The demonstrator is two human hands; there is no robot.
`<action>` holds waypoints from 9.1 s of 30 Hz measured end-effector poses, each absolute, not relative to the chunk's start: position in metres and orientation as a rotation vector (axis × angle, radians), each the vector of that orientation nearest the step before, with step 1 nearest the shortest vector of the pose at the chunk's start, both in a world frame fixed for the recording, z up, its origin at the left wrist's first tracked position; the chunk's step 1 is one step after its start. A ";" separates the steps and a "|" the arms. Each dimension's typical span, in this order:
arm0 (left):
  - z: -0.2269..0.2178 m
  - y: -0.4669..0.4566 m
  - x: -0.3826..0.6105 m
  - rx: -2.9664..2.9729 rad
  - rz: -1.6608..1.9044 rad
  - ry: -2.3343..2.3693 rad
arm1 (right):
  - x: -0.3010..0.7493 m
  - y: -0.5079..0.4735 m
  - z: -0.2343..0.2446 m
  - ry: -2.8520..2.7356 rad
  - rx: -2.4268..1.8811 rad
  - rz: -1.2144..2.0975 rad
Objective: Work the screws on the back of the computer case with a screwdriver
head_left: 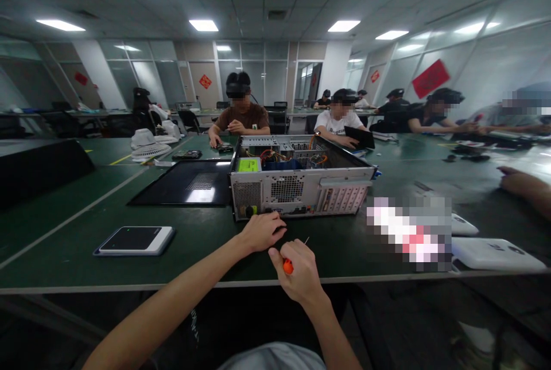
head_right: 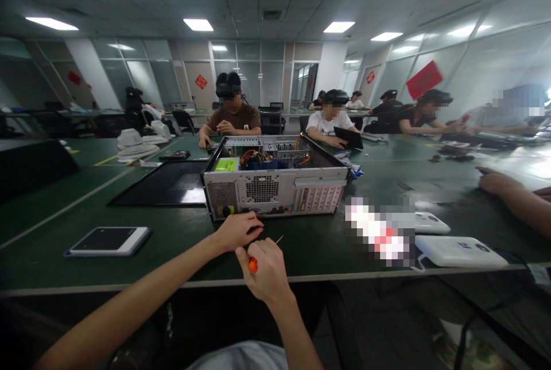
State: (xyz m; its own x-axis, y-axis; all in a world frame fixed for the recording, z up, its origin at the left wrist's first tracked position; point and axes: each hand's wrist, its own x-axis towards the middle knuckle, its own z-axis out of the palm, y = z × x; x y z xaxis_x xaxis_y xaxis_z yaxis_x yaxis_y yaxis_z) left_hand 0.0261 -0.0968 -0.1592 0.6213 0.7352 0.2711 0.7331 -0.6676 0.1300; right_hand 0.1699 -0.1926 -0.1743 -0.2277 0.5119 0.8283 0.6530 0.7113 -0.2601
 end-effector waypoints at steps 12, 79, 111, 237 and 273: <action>-0.165 -0.097 0.022 2.608 0.819 1.157 | 0.181 -0.186 -0.171 -1.264 -0.917 0.375; -0.148 -0.088 0.008 1.401 1.005 0.682 | 0.211 -0.168 -0.167 -0.436 -0.633 1.065; -0.141 -0.094 -0.077 3.037 1.463 1.071 | 0.176 -0.191 -0.165 -1.447 -0.690 1.029; 0.001 0.002 -0.019 2.449 0.149 1.913 | 0.102 -0.201 -0.191 -2.055 -0.638 0.140; 0.000 0.005 -0.020 2.445 0.182 1.891 | 0.108 -0.206 -0.179 -2.082 -0.672 0.379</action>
State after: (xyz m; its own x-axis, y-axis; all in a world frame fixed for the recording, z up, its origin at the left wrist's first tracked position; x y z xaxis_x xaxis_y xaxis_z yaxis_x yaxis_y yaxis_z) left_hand -0.0201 0.0054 -0.0002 0.2475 0.9667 0.0650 0.9613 -0.2534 0.1080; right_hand 0.1076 -0.2060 -0.1788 -0.4579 0.5911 0.6640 0.3192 0.8064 -0.4978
